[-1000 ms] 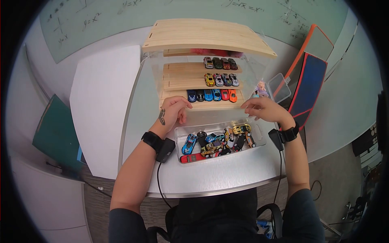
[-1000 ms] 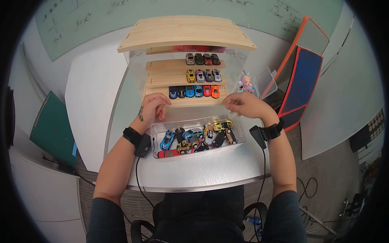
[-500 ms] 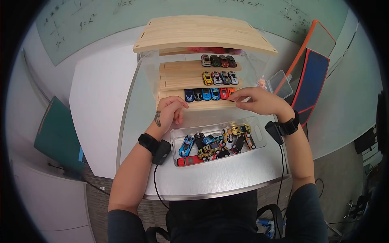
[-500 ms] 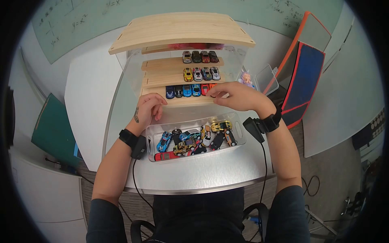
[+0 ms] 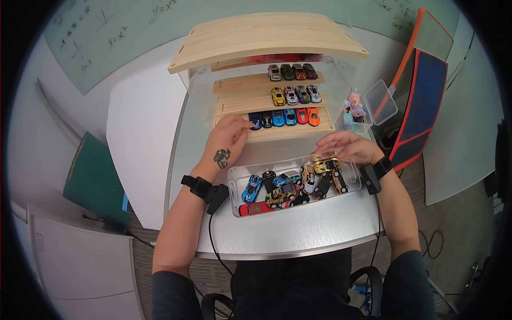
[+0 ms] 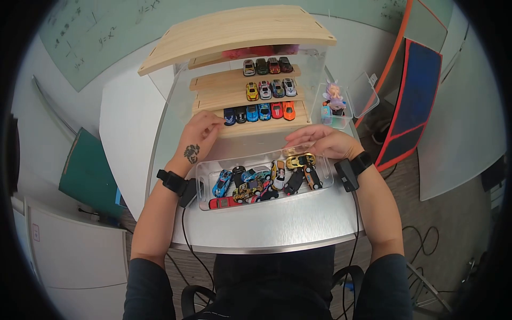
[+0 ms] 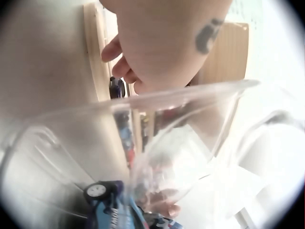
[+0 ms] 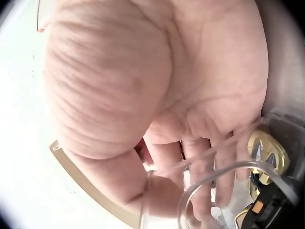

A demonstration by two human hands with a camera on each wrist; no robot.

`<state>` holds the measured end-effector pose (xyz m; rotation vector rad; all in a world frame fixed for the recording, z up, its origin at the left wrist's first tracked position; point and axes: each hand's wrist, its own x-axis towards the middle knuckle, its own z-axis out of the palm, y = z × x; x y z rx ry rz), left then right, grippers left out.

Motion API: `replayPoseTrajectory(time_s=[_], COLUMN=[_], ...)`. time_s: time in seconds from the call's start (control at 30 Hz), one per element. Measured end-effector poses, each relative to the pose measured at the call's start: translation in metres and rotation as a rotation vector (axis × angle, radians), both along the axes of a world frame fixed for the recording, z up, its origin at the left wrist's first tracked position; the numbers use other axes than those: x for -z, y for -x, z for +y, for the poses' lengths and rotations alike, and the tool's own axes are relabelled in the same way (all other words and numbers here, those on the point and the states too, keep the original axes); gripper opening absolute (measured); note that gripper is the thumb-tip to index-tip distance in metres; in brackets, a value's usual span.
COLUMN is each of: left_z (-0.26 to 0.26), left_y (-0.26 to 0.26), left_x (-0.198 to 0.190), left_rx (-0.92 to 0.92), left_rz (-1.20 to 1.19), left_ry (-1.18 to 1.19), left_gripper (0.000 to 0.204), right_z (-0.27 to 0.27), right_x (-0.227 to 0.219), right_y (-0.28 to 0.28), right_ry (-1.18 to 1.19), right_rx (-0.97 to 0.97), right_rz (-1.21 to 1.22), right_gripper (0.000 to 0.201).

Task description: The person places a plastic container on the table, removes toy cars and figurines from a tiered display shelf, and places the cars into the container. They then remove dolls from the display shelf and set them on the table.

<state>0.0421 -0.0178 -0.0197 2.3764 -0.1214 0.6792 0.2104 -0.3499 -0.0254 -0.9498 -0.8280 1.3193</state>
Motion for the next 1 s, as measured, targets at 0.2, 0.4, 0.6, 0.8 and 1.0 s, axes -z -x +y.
replayPoseTrajectory(time_s=[0.2,0.4,0.6,0.8,1.0], left_z=[-0.007,-0.011,-0.012,-0.018,-0.013], left_y=[-0.012,-0.022,-0.012,-0.013,-0.006], left_x=[-0.011,-0.009,-0.015,-0.014,-0.016], left_rx=[0.103,0.154,0.128,0.100,0.067], left_rz=[-0.077,-0.039,0.041,0.008,-0.012], left_ry=[-0.327,-0.434,-0.472,-0.507,-0.573], left_gripper=[0.030,0.037,0.041,0.042,0.031], right_z=[-0.001,-0.001,0.002,0.003,0.002], right_x=[-0.005,-0.002,0.001,0.000,0.001], right_y=[0.002,0.000,-0.001,-0.001,-0.001], right_ry=[0.032,-0.043,-0.130,-0.119,-0.071], right_rx=[0.045,0.035,0.007,0.018,0.054], right_rz=[0.002,0.048,0.126,0.121,0.118], right_gripper=[0.071,0.079,0.077,0.078,0.077])
